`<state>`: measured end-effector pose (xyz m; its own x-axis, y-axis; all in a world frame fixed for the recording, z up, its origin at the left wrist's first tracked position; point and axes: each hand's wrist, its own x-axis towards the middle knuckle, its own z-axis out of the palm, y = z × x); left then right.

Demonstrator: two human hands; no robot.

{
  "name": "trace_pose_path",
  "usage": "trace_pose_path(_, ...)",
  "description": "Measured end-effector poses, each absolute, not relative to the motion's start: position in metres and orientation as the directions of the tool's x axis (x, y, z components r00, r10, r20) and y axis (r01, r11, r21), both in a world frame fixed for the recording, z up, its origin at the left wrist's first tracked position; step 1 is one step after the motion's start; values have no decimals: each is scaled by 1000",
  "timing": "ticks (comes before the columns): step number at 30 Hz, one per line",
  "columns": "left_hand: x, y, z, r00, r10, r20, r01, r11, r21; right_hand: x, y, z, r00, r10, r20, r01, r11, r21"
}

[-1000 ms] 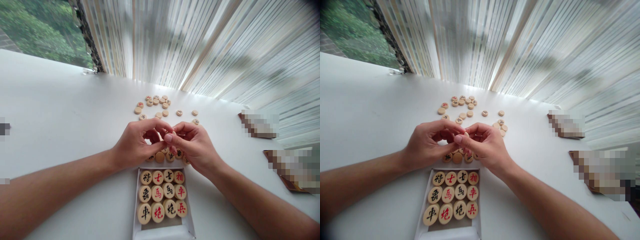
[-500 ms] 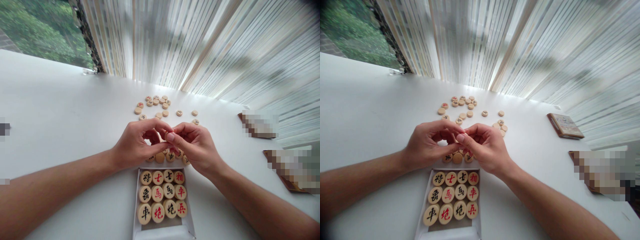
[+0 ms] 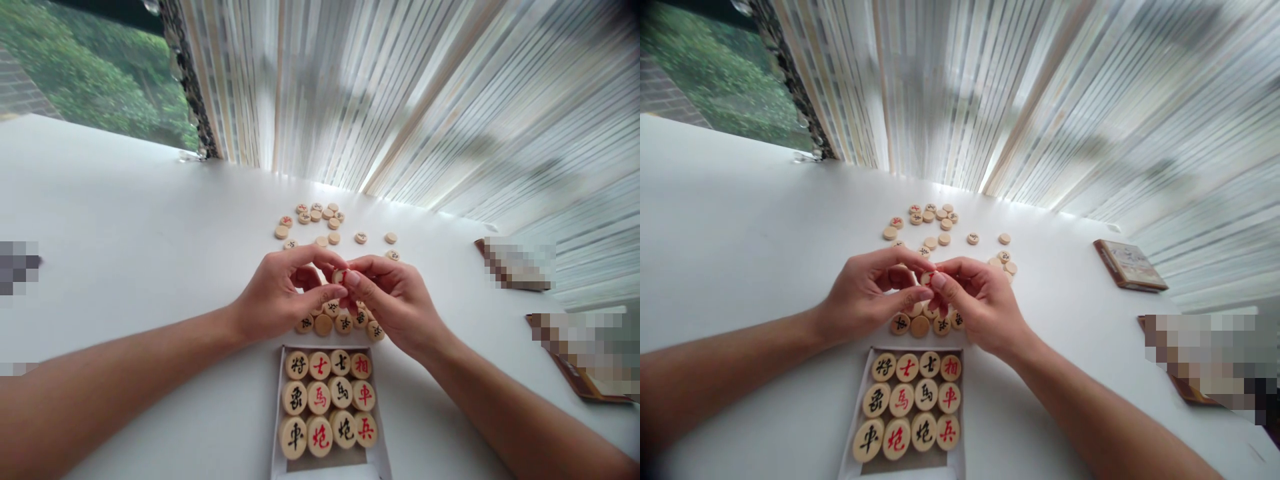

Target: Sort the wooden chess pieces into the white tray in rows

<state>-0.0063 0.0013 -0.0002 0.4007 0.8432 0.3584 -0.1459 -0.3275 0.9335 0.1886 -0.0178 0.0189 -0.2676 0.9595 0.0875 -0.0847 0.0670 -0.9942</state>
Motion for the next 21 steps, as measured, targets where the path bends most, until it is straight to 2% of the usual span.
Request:
trace_pose_path(10,-6,4,-2,359,881,309,-172,-263,949,191,-18,21,-248,960,134,-4,137,-991)
trace_pose_path(21,-8,5,-4,349,890,293,-171,-247,954,193,-21,28,-230,961,156,-3,159,-987)
